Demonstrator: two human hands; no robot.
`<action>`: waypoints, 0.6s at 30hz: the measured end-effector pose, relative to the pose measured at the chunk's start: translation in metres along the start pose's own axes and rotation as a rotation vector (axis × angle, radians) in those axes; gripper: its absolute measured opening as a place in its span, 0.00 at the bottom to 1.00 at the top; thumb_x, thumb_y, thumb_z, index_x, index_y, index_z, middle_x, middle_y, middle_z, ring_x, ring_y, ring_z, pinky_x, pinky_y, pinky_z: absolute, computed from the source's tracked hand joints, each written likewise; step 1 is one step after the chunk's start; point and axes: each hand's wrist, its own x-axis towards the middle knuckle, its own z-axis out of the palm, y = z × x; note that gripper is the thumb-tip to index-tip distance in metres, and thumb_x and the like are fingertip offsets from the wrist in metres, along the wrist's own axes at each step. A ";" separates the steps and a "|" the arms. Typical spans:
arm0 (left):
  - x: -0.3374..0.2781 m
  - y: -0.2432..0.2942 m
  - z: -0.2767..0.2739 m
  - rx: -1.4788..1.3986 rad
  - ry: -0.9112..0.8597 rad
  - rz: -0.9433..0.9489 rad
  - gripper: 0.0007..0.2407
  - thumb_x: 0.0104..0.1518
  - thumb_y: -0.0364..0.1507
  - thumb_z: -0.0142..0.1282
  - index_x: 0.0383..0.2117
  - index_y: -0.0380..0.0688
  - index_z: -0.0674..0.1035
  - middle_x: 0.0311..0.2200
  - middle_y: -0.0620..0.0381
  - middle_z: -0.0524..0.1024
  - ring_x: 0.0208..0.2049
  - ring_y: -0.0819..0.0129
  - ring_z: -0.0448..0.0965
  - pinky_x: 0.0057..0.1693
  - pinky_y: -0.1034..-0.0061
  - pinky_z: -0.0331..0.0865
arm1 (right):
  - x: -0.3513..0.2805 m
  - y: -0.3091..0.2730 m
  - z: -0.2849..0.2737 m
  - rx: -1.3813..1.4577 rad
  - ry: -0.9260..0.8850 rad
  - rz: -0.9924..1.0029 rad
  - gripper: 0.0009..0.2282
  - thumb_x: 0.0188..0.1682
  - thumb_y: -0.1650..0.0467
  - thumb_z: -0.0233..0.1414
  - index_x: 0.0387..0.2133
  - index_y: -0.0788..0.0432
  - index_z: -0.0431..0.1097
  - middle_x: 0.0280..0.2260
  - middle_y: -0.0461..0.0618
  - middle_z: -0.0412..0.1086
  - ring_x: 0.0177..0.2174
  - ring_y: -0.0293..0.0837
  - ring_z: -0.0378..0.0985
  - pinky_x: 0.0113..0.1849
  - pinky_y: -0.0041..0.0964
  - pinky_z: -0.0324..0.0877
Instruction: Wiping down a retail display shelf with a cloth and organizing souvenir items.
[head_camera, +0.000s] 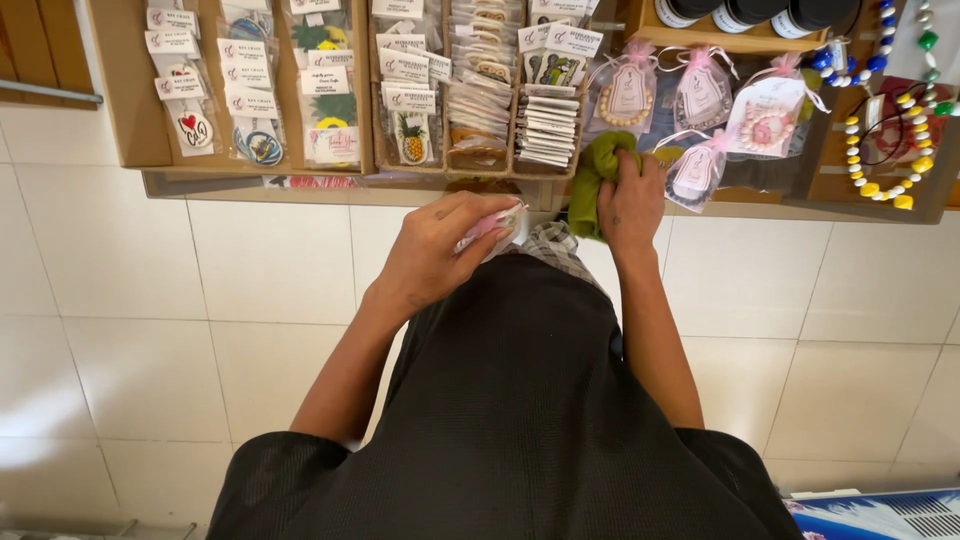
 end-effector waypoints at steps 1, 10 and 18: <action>-0.002 0.002 0.004 0.001 -0.001 -0.006 0.13 0.60 0.24 0.63 0.51 0.43 0.79 0.44 0.50 0.82 0.42 0.57 0.84 0.47 0.69 0.77 | -0.002 -0.001 -0.002 0.003 -0.005 0.000 0.18 0.46 0.76 0.56 0.51 0.63 0.71 0.49 0.66 0.66 0.47 0.65 0.68 0.49 0.55 0.67; 0.014 0.011 0.056 0.091 -0.066 0.063 0.12 0.63 0.27 0.59 0.52 0.48 0.78 0.39 0.53 0.79 0.42 0.54 0.81 0.47 0.64 0.76 | -0.043 0.005 -0.066 0.226 -0.388 0.048 0.15 0.43 0.75 0.56 0.46 0.64 0.73 0.40 0.62 0.70 0.41 0.65 0.73 0.43 0.54 0.70; 0.057 -0.037 0.165 0.009 -0.211 0.215 0.10 0.63 0.30 0.55 0.49 0.52 0.77 0.41 0.55 0.79 0.42 0.52 0.81 0.46 0.60 0.74 | -0.115 0.083 -0.102 0.624 -0.517 0.353 0.15 0.42 0.76 0.52 0.44 0.67 0.74 0.36 0.56 0.76 0.37 0.45 0.77 0.42 0.38 0.72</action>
